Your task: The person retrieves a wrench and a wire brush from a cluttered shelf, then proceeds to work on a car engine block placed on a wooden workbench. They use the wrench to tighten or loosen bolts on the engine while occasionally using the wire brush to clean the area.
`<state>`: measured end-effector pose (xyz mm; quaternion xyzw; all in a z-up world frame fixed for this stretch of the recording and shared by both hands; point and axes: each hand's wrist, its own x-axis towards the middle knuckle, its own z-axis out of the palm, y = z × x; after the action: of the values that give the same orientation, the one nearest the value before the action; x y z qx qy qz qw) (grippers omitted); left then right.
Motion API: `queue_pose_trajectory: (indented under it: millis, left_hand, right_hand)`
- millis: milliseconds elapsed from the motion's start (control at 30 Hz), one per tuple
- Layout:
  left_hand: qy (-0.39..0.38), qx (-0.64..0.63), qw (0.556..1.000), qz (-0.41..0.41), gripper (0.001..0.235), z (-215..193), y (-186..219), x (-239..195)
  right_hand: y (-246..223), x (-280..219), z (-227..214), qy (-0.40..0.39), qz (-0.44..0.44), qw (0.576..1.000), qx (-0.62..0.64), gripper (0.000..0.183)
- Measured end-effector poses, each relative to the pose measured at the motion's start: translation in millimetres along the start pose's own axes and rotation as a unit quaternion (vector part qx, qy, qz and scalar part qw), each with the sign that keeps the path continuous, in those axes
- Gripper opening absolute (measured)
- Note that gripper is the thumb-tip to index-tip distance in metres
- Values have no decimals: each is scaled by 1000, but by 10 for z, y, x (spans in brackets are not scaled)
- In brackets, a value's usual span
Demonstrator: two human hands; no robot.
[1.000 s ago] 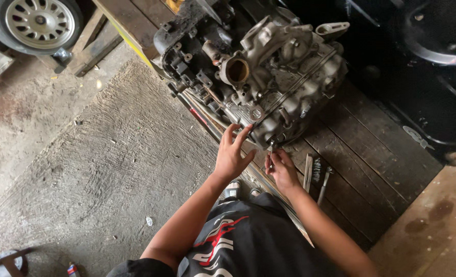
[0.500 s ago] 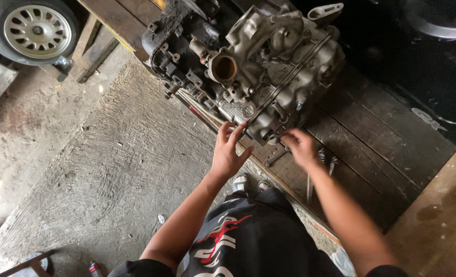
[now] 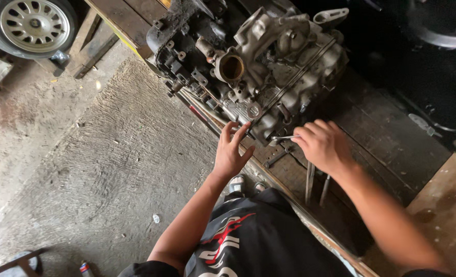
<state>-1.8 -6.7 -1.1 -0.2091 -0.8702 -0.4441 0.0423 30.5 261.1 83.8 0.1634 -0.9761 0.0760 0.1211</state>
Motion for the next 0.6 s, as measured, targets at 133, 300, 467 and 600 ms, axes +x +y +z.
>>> queue_pose_trajectory:
  millis: [133, 300, 467, 600]
  left_hand:
    - [6, 19, 1000, 6, 79, -2, 8, -2]
    - [-13, 20, 1000, -3, 78, -7, 2, 11]
    - [-11, 10, 1000, -1, 78, -15, 5, 14]
    - [-15, -8, 1000, -8, 77, -2, 9, 19]
  right_hand:
    - [12, -436, 352, -5, 326, 899, 293, 19]
    - [-28, -829, 1052, -5, 398, 711, 580, 18]
    - [-209, -886, 1385, -24, 415, 645, 641, 21]
    - [-356, -851, 1474, -27, 425, 573, 700, 21]
